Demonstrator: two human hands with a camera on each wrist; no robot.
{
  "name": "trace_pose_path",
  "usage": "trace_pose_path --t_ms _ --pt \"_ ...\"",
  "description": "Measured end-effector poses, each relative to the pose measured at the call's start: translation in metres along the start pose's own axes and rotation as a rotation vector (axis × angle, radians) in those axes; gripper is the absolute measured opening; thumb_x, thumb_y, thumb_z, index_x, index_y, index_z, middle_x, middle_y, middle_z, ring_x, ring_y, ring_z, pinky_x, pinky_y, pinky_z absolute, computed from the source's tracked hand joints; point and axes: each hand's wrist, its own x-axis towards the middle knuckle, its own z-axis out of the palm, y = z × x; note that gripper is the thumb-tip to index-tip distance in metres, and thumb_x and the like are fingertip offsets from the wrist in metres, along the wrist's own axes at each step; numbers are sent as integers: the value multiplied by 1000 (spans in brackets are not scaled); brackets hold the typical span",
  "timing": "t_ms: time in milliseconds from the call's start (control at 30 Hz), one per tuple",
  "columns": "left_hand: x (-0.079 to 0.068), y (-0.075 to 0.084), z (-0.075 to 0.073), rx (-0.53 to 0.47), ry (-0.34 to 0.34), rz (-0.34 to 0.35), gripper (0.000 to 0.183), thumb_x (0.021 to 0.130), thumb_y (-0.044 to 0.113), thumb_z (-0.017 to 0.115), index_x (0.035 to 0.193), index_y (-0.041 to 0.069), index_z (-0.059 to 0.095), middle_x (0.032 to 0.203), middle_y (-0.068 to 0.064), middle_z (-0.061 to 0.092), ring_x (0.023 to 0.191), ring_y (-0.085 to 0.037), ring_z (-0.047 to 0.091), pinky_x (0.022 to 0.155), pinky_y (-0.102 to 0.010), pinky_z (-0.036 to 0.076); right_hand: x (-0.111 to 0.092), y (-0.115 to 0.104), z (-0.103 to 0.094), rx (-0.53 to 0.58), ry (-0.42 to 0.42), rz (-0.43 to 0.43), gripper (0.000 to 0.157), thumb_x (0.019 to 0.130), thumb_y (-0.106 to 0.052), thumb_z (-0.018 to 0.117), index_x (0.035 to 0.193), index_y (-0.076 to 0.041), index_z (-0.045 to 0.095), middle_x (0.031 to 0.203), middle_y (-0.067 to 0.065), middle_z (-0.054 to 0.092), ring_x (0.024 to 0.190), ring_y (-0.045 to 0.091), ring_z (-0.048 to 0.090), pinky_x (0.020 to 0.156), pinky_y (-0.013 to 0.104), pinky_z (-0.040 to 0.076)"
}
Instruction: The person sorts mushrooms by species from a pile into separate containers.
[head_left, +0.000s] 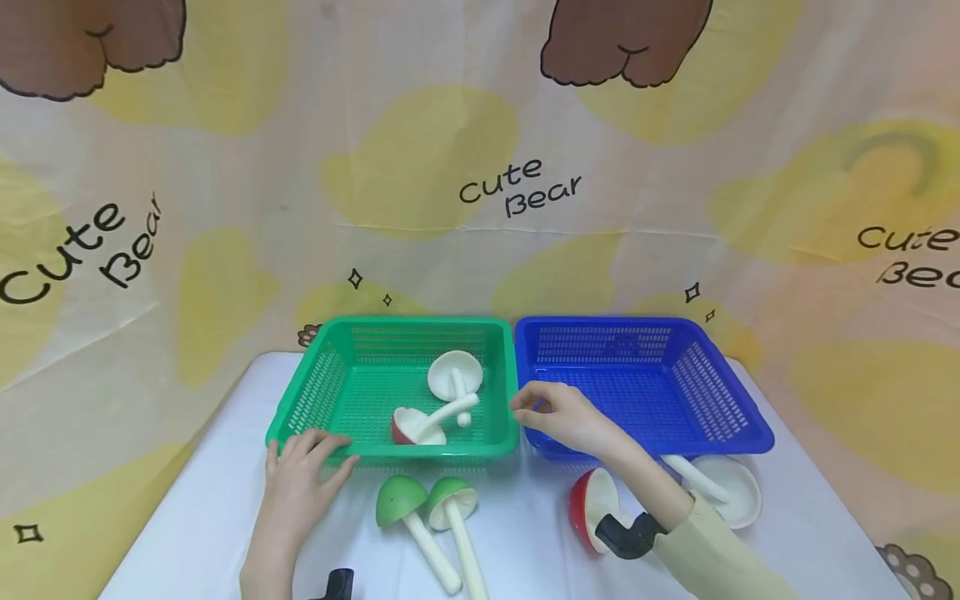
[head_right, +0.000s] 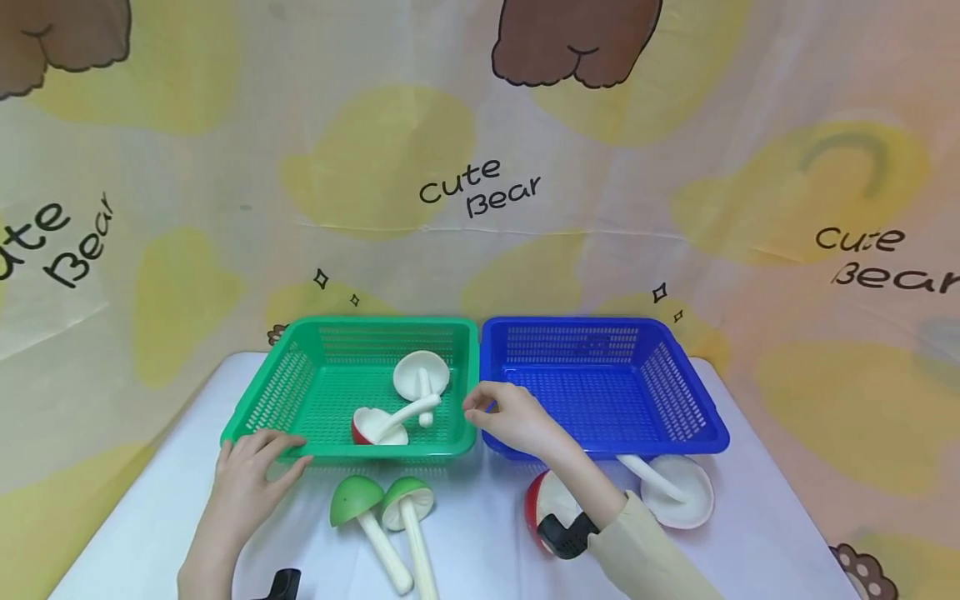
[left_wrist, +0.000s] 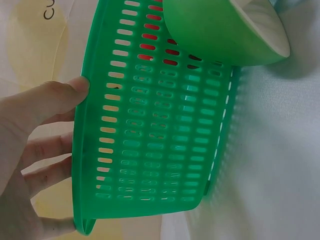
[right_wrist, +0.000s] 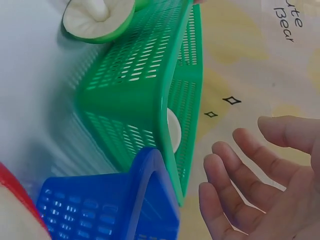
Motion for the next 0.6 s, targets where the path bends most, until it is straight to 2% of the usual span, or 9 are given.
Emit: trace_pose_path --t_ms 333,600 --pt "0 -1 2 -3 24 11 25 74 14 81 97 11 71 97 -9 65 102 -36 54 101 -80 19 -32 9 -6 -17 45 -11 16 92 -21 62 106 -15 67 100 -1 67 94 18 59 77 29 51" --pt "0 -2 2 -6 20 18 26 74 15 81 97 11 71 97 -10 65 102 -36 54 101 -80 19 -56 34 -7 43 45 26 23 92 -27 62 111 -13 65 109 4 68 96 16 60 75 24 52"
